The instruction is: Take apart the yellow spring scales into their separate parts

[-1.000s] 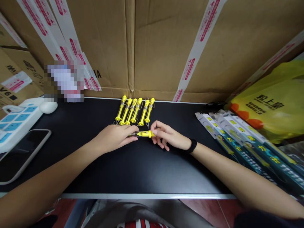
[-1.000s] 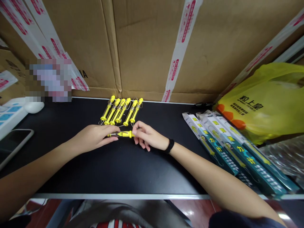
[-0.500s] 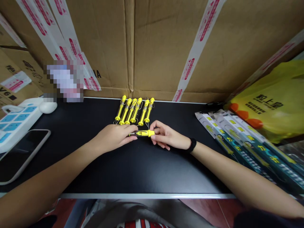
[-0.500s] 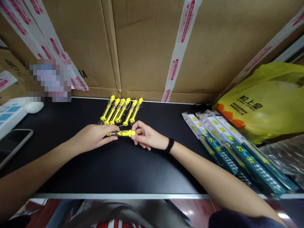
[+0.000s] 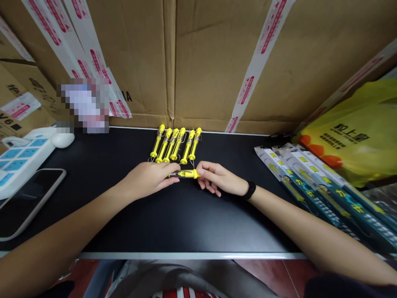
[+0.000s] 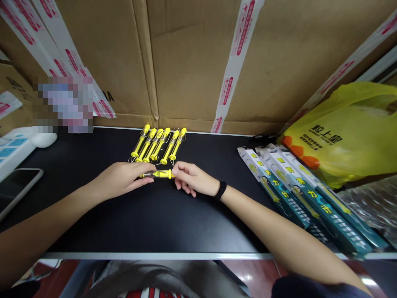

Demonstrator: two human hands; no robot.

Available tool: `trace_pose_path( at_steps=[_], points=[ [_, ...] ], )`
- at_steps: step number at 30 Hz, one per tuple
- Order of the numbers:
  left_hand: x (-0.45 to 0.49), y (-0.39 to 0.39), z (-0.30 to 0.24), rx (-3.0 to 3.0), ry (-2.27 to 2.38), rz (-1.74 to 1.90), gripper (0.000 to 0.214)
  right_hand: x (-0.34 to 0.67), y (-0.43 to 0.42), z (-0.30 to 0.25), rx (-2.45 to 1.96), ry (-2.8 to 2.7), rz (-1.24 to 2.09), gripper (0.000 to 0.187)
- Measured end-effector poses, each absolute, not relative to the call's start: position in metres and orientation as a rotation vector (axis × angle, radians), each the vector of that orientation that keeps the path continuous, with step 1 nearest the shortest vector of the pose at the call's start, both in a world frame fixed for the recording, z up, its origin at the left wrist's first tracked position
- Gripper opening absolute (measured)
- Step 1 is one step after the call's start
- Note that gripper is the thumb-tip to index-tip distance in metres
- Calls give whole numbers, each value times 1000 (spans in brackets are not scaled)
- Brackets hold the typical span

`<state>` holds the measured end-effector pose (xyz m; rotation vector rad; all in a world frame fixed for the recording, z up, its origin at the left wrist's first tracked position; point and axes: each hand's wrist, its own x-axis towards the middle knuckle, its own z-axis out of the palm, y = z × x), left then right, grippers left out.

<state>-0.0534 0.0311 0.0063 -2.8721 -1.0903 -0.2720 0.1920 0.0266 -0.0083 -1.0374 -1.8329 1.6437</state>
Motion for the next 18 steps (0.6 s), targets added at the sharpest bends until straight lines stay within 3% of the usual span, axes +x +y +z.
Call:
trace_pose_path(
  at_steps=[12, 18],
  points=[
    [-53, 31, 5, -2872, -1087, -284, 29, 193, 27, -8, -1048, -1716, 1683, 27],
    [-53, 31, 6, -2864, -1078, -284, 30, 190, 26, -10, -1114, -1795, 1620, 39]
  ],
)
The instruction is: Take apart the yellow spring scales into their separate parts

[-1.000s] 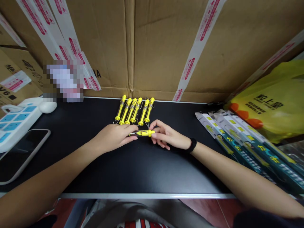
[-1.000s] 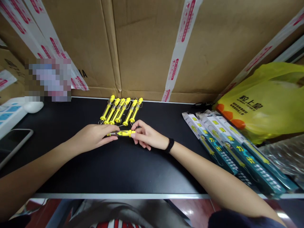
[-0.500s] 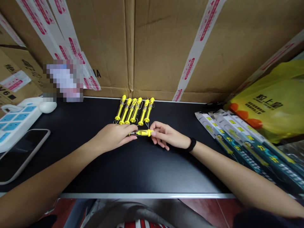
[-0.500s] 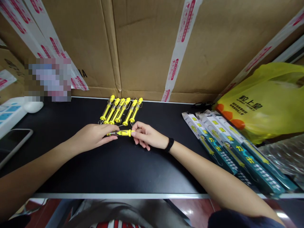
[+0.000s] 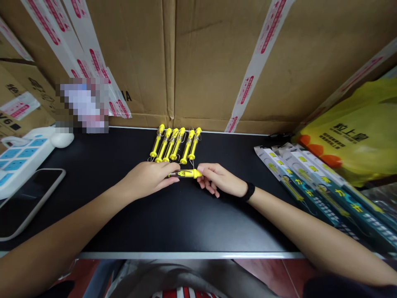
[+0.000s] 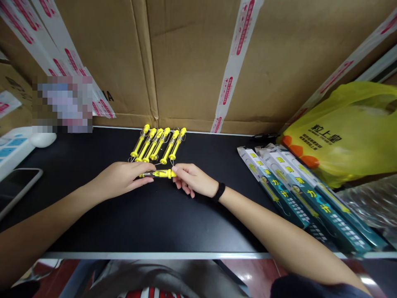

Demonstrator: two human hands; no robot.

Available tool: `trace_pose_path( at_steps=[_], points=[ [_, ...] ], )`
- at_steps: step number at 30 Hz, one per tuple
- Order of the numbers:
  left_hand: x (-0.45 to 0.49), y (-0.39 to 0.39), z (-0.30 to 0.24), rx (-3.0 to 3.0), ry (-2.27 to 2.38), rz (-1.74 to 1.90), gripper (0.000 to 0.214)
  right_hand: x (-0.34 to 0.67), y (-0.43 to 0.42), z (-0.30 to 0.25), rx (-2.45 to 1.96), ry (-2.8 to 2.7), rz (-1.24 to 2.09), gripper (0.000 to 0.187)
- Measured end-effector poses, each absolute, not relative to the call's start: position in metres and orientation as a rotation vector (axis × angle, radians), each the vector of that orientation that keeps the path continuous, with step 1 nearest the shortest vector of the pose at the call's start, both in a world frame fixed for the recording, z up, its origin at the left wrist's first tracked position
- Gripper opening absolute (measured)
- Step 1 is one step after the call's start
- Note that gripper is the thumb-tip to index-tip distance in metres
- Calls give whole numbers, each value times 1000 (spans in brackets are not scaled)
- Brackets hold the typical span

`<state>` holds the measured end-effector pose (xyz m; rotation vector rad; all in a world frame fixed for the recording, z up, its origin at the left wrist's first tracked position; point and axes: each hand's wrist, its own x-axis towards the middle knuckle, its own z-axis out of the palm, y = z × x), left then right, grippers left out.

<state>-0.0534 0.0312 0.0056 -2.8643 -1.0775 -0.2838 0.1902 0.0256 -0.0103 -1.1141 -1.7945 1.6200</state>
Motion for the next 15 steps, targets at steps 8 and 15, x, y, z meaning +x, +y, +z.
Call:
trace_pose_path(
  at_steps=[8, 15],
  points=[
    [-54, 32, 6, -2868, -1094, -260, 29, 194, 30, -13, -922, -1768, 1714, 31],
    [-54, 31, 5, -2861, -1094, -277, 29, 191, 27, -8, -1058, -1719, 1665, 28]
  ],
)
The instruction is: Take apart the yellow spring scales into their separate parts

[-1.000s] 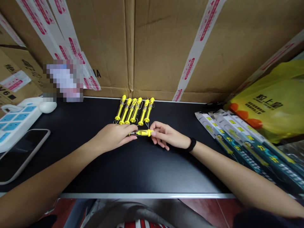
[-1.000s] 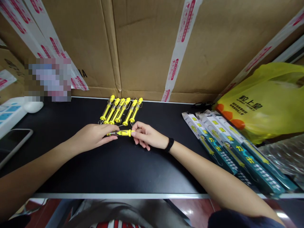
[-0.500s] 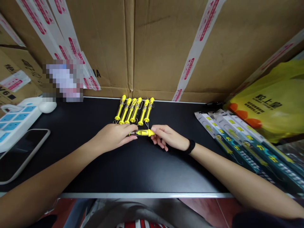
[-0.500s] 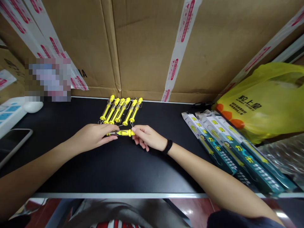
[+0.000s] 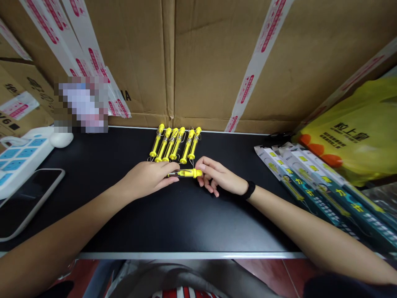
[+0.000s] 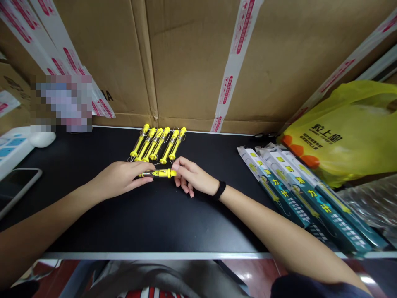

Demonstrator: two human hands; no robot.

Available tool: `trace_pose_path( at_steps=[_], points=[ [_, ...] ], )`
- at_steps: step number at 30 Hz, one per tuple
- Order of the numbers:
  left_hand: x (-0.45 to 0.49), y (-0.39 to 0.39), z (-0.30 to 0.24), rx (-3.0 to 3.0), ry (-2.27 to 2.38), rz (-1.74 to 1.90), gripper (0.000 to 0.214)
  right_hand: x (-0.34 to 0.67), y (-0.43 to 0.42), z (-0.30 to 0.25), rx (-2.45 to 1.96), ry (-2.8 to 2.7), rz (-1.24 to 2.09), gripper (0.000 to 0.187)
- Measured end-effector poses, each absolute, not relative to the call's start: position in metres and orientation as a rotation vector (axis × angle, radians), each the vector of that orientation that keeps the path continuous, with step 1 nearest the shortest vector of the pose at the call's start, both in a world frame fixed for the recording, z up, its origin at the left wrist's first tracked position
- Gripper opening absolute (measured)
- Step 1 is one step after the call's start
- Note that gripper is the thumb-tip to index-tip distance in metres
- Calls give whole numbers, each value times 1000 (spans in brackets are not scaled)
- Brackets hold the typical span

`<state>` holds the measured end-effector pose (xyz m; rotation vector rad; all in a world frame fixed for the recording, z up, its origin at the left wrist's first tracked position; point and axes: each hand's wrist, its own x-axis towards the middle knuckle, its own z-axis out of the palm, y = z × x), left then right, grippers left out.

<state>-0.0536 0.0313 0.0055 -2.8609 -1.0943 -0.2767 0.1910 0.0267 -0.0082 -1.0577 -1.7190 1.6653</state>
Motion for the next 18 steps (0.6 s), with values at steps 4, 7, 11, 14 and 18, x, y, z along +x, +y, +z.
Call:
trace_pose_path(
  at_steps=[4, 7, 11, 14, 18],
  points=[
    [-53, 31, 6, -2862, -1087, -280, 29, 189, 27, -9, -1115, -1762, 1637, 38],
    [-53, 31, 6, -2869, -1088, -264, 30, 191, 29, -11, -1078, -1763, 1673, 35],
    [-53, 31, 6, -2868, -1108, -247, 28, 195, 32, -12, -959, -1759, 1735, 29],
    [-53, 31, 6, -2871, -1115, -235, 28, 196, 32, -11, -934, -1777, 1748, 31],
    [-53, 32, 6, -2877, -1112, -252, 28, 193, 29, -9, -1013, -1726, 1721, 29]
  ],
)
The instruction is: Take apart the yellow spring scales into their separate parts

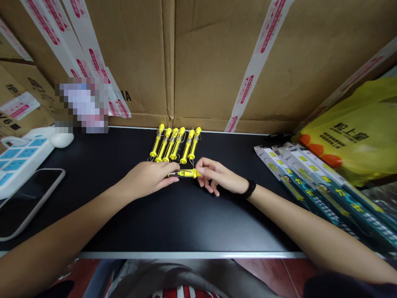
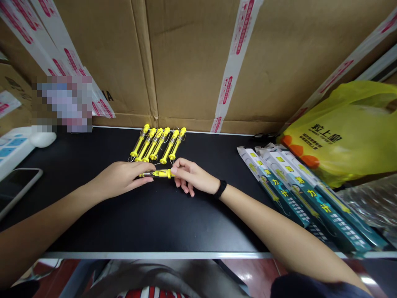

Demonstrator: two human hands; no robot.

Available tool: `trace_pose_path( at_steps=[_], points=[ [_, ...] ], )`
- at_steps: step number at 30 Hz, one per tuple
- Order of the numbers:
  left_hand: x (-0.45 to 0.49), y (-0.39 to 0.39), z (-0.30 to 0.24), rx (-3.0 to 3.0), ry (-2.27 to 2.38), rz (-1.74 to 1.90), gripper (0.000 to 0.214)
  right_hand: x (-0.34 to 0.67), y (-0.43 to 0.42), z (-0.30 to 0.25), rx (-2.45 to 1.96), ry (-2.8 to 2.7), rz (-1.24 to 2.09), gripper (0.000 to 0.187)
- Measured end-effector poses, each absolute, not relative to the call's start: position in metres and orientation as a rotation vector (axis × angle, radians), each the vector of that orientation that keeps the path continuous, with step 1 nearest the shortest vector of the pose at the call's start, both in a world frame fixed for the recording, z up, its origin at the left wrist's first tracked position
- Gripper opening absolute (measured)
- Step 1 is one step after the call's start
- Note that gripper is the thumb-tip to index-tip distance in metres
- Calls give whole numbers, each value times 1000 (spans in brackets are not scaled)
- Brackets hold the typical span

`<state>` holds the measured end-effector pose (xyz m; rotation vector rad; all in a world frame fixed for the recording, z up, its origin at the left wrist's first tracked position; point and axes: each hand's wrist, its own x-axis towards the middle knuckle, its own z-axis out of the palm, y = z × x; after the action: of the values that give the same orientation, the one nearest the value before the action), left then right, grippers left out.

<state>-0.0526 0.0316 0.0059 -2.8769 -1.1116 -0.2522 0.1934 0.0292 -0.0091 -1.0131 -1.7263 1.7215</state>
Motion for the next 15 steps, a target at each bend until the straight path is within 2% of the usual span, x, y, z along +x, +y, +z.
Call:
trace_pose_path(
  at_steps=[5, 11, 15],
  points=[
    [-53, 31, 6, -2873, -1093, -262, 28, 192, 29, -11, -1077, -1744, 1697, 35],
    [-53, 31, 5, -2872, -1114, -231, 28, 196, 31, -11, -947, -1753, 1750, 26],
    [-54, 32, 5, -2877, -1120, -227, 28, 196, 32, -11, -927, -1771, 1752, 33]
  ],
)
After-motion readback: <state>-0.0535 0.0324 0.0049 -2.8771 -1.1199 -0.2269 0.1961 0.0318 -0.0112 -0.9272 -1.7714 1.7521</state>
